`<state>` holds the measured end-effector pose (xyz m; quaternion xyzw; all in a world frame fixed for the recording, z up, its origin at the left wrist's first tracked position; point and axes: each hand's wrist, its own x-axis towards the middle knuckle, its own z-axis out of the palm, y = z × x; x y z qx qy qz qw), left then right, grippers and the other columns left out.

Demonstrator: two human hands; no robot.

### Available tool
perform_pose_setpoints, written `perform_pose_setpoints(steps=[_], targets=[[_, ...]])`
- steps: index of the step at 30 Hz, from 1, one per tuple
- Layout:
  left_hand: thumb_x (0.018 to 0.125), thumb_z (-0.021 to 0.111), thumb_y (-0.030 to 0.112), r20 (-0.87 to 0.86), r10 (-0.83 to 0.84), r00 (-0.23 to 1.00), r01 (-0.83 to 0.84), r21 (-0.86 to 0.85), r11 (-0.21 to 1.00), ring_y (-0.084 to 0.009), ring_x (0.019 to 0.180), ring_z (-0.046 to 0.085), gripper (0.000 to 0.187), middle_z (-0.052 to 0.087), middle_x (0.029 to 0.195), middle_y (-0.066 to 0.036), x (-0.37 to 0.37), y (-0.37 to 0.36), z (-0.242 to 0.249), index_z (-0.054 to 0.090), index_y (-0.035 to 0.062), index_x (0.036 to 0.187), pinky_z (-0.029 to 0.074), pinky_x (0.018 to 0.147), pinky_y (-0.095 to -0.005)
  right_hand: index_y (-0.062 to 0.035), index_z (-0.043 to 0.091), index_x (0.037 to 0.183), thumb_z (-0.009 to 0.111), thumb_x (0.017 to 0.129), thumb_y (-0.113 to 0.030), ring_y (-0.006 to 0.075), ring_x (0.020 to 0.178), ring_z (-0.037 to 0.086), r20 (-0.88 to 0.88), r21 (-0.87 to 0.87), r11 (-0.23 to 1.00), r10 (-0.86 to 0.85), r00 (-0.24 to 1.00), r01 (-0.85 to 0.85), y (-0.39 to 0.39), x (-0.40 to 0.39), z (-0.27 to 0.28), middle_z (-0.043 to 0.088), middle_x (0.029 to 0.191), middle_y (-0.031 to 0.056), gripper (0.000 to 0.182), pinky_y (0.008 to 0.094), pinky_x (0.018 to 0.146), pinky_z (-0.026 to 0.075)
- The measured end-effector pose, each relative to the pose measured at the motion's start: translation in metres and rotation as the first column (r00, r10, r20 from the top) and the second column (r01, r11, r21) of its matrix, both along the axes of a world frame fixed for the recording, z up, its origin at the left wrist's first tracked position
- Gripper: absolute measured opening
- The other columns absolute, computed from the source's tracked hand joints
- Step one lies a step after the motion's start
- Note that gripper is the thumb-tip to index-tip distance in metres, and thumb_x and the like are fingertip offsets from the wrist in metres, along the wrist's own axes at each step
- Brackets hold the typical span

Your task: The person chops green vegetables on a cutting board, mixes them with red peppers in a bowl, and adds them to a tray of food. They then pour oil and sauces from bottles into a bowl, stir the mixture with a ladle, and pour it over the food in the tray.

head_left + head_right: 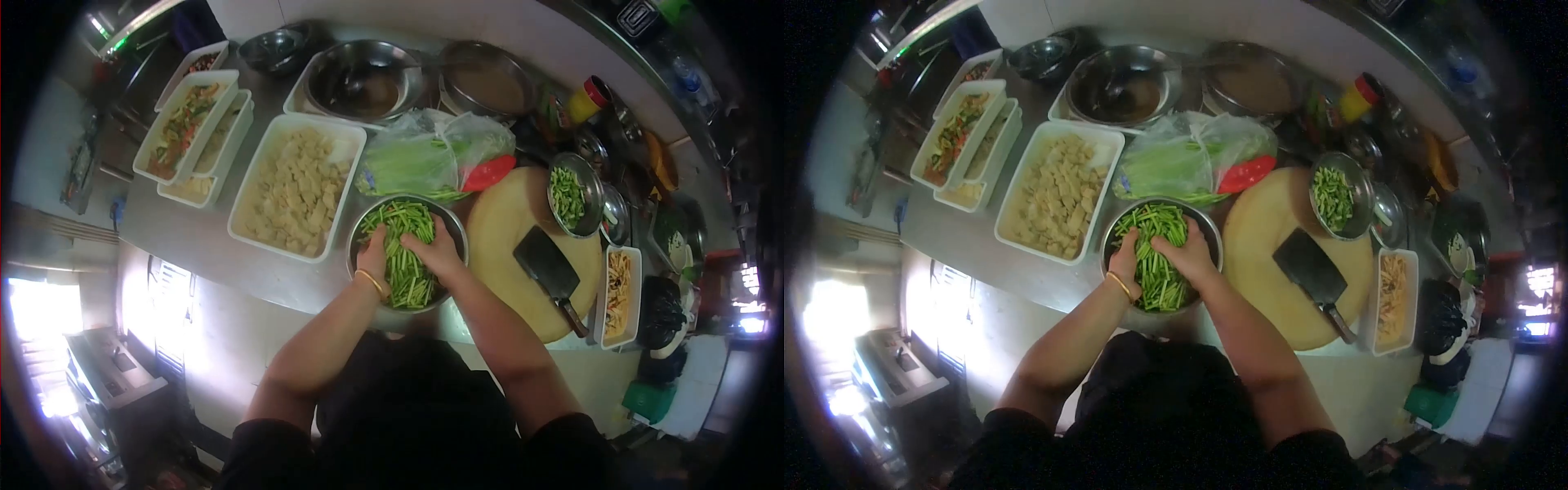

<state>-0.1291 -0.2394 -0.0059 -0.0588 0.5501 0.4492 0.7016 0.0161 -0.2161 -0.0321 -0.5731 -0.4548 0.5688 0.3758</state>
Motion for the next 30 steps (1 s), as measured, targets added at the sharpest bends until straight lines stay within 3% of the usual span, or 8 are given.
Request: perform_pose_setpoints(steps=[10,13,16,21,24,25,28,30], targets=[[0.088,0.062,0.007,-0.287,0.144,0.947,0.0,0.449,0.894,-0.0199,0.097,0.062,0.037,0.064,0.113,-0.009,0.027,-0.014,0.007,0.052,0.0069,0.124,0.052,0.083,-0.0343,-0.001,0.048,0.135,0.075,0.077,-0.025,0.0378,0.123,0.051,0.309,0.186,0.964,0.128,0.942,-0.192,0.004,0.028,-0.006,0.05,0.133,0.0271,0.068,0.041,0.104,0.041],[0.093,0.059,0.008,-0.263,0.103,0.959,0.048,0.513,0.857,-0.0191,0.112,0.057,0.039,0.058,0.126,-0.011,0.038,-0.022,0.02,0.049,0.0024,0.131,0.045,0.096,-0.0316,-0.0005,0.046,0.136,0.072,0.079,-0.021,0.0406,0.123,0.05,0.012,0.115,0.99,0.079,0.997,-0.08,-0.01,0.028,0.002,0.048,0.135,0.0283,0.066,0.0417,0.105,0.04],[0.101,0.052,0.023,-0.154,-0.055,0.987,0.134,0.571,0.81,-0.0197,0.128,0.047,0.049,0.051,0.138,-0.014,0.031,-0.024,0.029,0.041,-0.0003,0.143,0.036,0.108,-0.0321,0.0002,0.045,0.137,0.071,0.08,-0.018,0.0425,0.123,0.05,0.334,0.295,0.955,-0.082,0.939,-0.021,-0.024,0.018,0.029,0.046,0.136,0.0299,0.065,0.0439,0.106,0.039],[0.104,0.047,0.035,0.025,-0.445,0.895,0.368,0.52,0.77,-0.0221,0.127,0.051,0.055,0.054,0.138,-0.016,0.001,-0.005,0.047,0.04,-0.0005,0.145,0.041,0.104,-0.0329,0.0017,0.042,0.138,0.076,0.076,-0.022,0.0458,0.124,0.046,0.304,0.459,0.884,-0.247,0.92,0.086,-0.043,0.003,0.025,0.045,0.135,0.0315,0.074,0.0479,0.108,0.037],[0.103,0.048,0.031,-0.557,-0.558,0.615,0.787,0.473,0.396,-0.0196,0.117,0.058,0.047,0.061,0.129,-0.015,-0.019,0.029,0.054,0.05,-0.001,0.137,0.046,0.097,-0.0297,0.0022,0.038,0.139,0.078,0.072,-0.021,0.0463,0.122,0.047,0.455,0.432,0.9,-0.282,0.844,0.068,-0.047,-0.002,0.029,0.046,0.131,0.0303,0.081,0.0481,0.106,0.038],[0.102,0.05,0.028,-0.884,-0.357,0.303,0.951,0.257,0.172,-0.016,0.105,0.063,0.039,0.067,0.118,-0.013,-0.025,0.045,0.056,0.06,0.0004,0.128,0.048,0.092,-0.0262,0.0023,0.037,0.14,0.079,0.07,-0.021,0.0463,0.121,0.048,0.52,0.408,0.912,-0.275,0.809,0.048,-0.048,-0.004,0.032,0.047,0.13,0.0297,0.084,0.048,0.105,0.039],[0.101,0.052,0.026,-0.71,-0.533,0.461,0.881,0.295,0.369,-0.014,0.103,0.062,0.034,0.068,0.114,-0.011,-0.025,0.077,0.027,0.065,0.002,0.121,0.047,0.093,-0.0264,0.0025,0.033,0.141,0.079,0.067,-0.016,0.0408,0.117,0.053,0.544,0.353,0.93,-0.29,0.787,0.099,-0.044,-0.01,0.022,0.049,0.127,0.0253,0.089,0.0452,0.104,0.042],[0.099,0.054,0.026,-0.804,-0.398,0.441,0.891,0.341,0.298,-0.0186,0.108,0.061,0.04,0.066,0.117,-0.013,-0.023,0.082,-0.005,0.057,-0.0017,0.127,0.046,0.095,-0.032,0.0023,0.031,0.142,0.077,0.067,-0.009,0.0348,0.118,0.053,0.252,0.236,0.931,-0.335,0.908,0.278,-0.038,-0.011,0.007,0.05,0.128,0.0216,0.088,0.0427,0.104,0.042]])
